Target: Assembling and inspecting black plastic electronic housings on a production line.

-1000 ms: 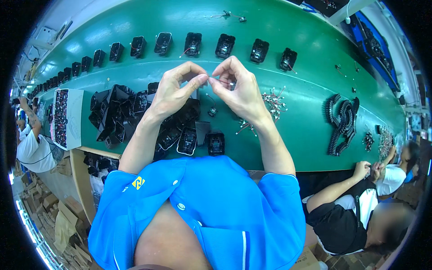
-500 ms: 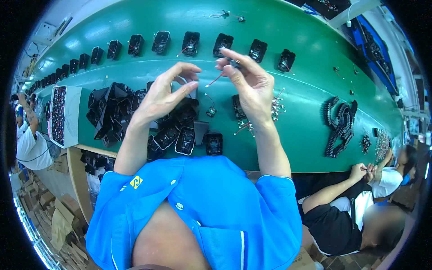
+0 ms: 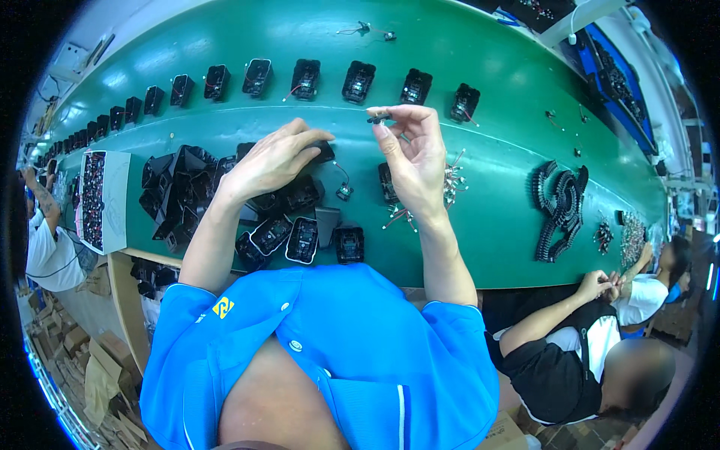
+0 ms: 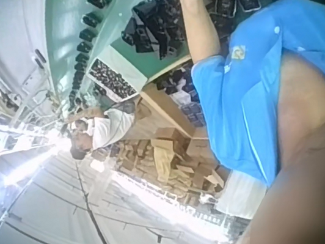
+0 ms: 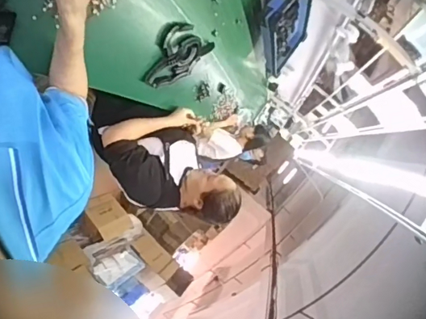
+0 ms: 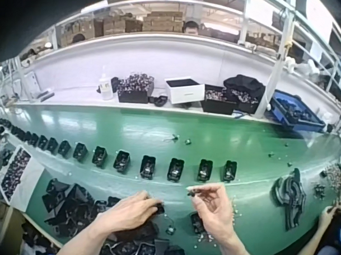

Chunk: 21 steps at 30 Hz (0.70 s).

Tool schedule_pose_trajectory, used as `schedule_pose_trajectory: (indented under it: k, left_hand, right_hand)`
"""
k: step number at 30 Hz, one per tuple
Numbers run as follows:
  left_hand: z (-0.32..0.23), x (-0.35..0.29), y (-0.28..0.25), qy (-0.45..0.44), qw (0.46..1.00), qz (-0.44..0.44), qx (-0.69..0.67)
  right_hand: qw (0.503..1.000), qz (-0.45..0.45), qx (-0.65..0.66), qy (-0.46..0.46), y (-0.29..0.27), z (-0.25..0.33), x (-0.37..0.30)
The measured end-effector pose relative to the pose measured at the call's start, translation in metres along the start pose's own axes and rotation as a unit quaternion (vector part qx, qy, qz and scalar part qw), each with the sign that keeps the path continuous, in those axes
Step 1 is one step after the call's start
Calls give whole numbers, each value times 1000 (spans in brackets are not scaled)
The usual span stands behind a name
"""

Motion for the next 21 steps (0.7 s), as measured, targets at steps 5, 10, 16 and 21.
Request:
schedule_pose_trajectory:
  k: [5,10,16,21]
  left_hand:
    - [6,13,-15,-39,926,7,-376]
    - [-24,5,-15,-74,707,35,-703]
    - [-31,1,0,-36,484,83,-870]
    - [-38,-4,0,-36,430,43,-901]
  right_hand:
    - [999,23,-26,2,11,5,1]
    - [996,10,-75,-42,22,7,-2]
    - [978,18,-120,-167,36,13,-2]
    - [947,52,-231,-218,48,21,-5]
Point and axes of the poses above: each hand's wrist, its own x-axis towards the middle knuckle, its own y-axis out of the palm, z = x × y, the point moved 7 cm from there along x, towards the middle knuckle, and after that the axes turned 11 degrees about -y, right-handed, at the moved point
